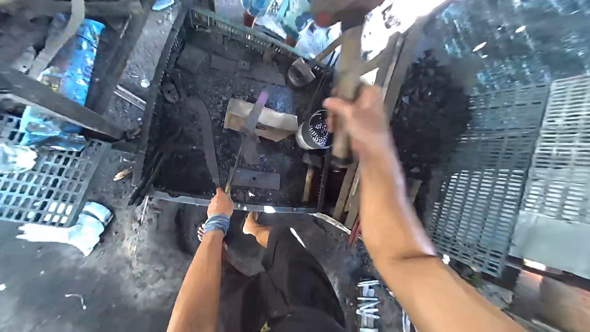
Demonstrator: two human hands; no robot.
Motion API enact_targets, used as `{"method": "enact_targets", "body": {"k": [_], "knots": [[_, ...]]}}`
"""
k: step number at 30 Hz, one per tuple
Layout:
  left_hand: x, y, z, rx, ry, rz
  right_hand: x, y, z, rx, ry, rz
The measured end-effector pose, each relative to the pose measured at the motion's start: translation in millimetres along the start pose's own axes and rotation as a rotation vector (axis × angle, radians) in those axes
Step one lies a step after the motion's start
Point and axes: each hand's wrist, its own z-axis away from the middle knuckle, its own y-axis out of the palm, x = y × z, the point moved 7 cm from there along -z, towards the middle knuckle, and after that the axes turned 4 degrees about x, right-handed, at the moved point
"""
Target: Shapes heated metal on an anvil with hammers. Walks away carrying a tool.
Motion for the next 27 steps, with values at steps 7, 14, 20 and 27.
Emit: {"method": "enact_targets", "body": {"k": [7, 14, 20, 27], "knots": [[0, 5, -4, 0.018, -0.029, 0.004, 66, -52, -15, -0.514, -0.469, 0.295], [-5, 17, 0, 0.041, -0.058, 0.026, -202, 152, -48, 0.109, 0.457, 0.164], [-10, 7, -5, -0.012, -0.023, 0.055, -30, 33, 5, 0.105, 0.12, 0.003], [-8, 12, -8, 0.003, -0.045, 0.045, 46, -25, 2, -0.381, -0.405, 0.277]]}}
